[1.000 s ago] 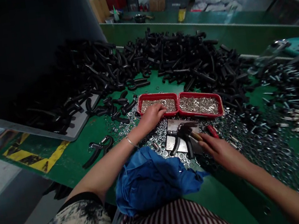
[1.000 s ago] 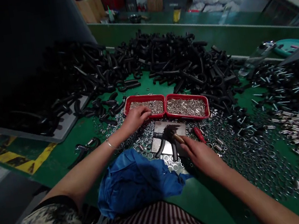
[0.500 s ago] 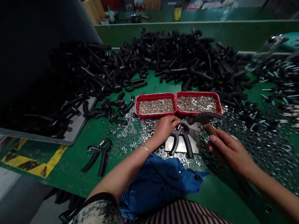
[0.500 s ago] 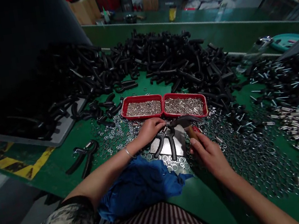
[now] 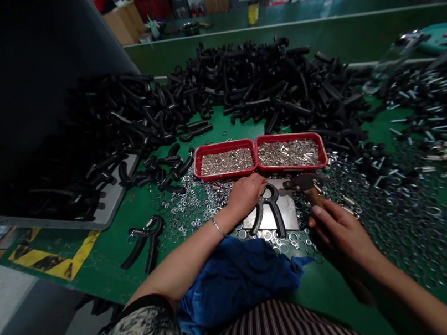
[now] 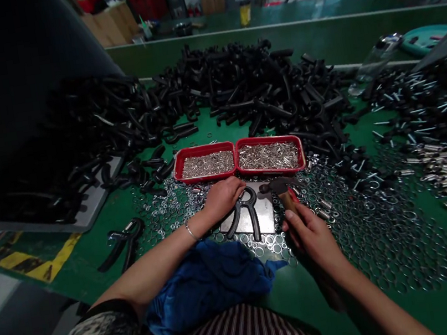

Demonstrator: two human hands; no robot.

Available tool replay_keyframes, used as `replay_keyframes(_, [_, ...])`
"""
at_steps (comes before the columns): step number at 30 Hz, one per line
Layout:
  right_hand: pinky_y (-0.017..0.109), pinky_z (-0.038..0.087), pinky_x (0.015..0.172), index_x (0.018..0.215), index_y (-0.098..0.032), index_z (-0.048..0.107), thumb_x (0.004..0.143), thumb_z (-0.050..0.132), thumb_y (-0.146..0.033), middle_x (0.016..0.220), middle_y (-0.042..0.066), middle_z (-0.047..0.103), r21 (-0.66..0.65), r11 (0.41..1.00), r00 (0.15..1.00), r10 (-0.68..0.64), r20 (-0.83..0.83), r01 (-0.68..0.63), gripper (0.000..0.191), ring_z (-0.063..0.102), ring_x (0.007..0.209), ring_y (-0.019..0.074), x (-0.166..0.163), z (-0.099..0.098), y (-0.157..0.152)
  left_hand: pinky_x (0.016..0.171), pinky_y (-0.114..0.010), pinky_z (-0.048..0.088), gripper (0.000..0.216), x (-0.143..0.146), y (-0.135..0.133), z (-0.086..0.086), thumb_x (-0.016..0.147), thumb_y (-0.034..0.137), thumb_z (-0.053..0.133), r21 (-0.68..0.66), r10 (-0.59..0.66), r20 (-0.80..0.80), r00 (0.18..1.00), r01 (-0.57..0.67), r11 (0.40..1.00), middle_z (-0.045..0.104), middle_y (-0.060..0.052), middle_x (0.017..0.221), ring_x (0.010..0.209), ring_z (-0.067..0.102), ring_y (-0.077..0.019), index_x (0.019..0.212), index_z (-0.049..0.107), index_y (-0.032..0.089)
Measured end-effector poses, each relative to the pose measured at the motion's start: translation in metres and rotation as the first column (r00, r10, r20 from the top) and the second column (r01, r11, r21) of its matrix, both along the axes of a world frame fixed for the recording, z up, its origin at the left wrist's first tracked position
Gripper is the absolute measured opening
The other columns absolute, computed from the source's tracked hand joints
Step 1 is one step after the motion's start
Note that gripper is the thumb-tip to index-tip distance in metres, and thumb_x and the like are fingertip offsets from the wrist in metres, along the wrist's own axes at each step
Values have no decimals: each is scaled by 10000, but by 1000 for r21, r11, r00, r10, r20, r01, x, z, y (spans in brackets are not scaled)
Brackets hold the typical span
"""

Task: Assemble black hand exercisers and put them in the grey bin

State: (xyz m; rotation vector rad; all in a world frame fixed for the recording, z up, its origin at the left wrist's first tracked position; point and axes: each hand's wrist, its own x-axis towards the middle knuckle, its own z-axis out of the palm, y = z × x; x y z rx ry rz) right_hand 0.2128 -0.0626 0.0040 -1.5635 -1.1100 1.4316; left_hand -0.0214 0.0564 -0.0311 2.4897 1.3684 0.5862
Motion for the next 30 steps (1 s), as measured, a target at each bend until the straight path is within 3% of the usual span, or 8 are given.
replay_keyframes(3, [200,288,353,1026,-200,574,892,577,-575,740,10,629,-8,999,999,43,17,-43,399,410,433,79,0,3,1,861,-340,490,247,-3,2,1,1010,278,462,24,-58,-32,998,59,998,694,-89,1014,956,655,-217,1026,668,142])
replay_keyframes(8, [212,319,369,1181,-225,546,894,586,-554,835,22,671,-15,999,999,39,20,-38,438,437,458,93,1,4,2,848,-291,488,198,-7,7,3,994,288,507,-134,5,78,997,6,991,702,-56,1053,962,657,-185,1023,659,165])
replay_keyframes(11, [215,322,372,1202,-218,546,895,583,-555,857,26,681,-19,999,999,40,23,-39,458,435,459,90,0,4,1,840,-313,470,219,-7,6,3,1007,279,474,-45,-49,-10,999,48,998,694,-76,1026,943,648,-200,1023,654,155])
replay_keyframes(15, [212,335,379,1280,-217,523,893,588,-552,881,27,692,-22,999,999,46,27,-46,516,445,463,89,-1,4,0,840,-363,428,235,-6,7,5,993,149,416,123,-204,-275,940,245,962,663,-121,956,903,615,-230,999,648,109])
replay_keyframes(20, [233,348,384,1340,-211,516,910,546,-559,830,31,700,-16,992,981,126,147,-125,554,482,461,120,4,7,7,840,-362,413,244,-8,8,11,1010,202,417,89,-223,-305,926,261,961,664,-120,999,931,604,-233,1037,638,103])
replay_keyframes(25, [248,394,430,1349,-221,548,958,474,-543,780,25,688,184,953,914,158,373,-240,512,516,488,134,2,40,20,950,-395,395,380,-16,-28,19,1023,409,416,102,-64,-109,992,75,992,635,-128,1221,1112,555,-251,1212,584,127])
replay_keyframes(28, [271,471,536,1361,-230,533,998,410,-488,865,57,709,362,888,849,55,526,-282,462,589,578,155,-7,53,34,994,-409,385,371,-20,-57,19,1046,360,338,95,-136,-140,981,150,984,645,-113,1211,1138,542,-247,1192,607,148])
replay_keyframes(30, [305,506,627,1331,-215,560,1000,404,-447,933,90,728,351,841,749,94,656,-412,433,648,677,193,-13,50,48,1003,-412,394,380,-20,-68,16,1050,334,318,71,-183,-180,966,199,978,651,-119,1192,1139,547,-247,1187,616,141])
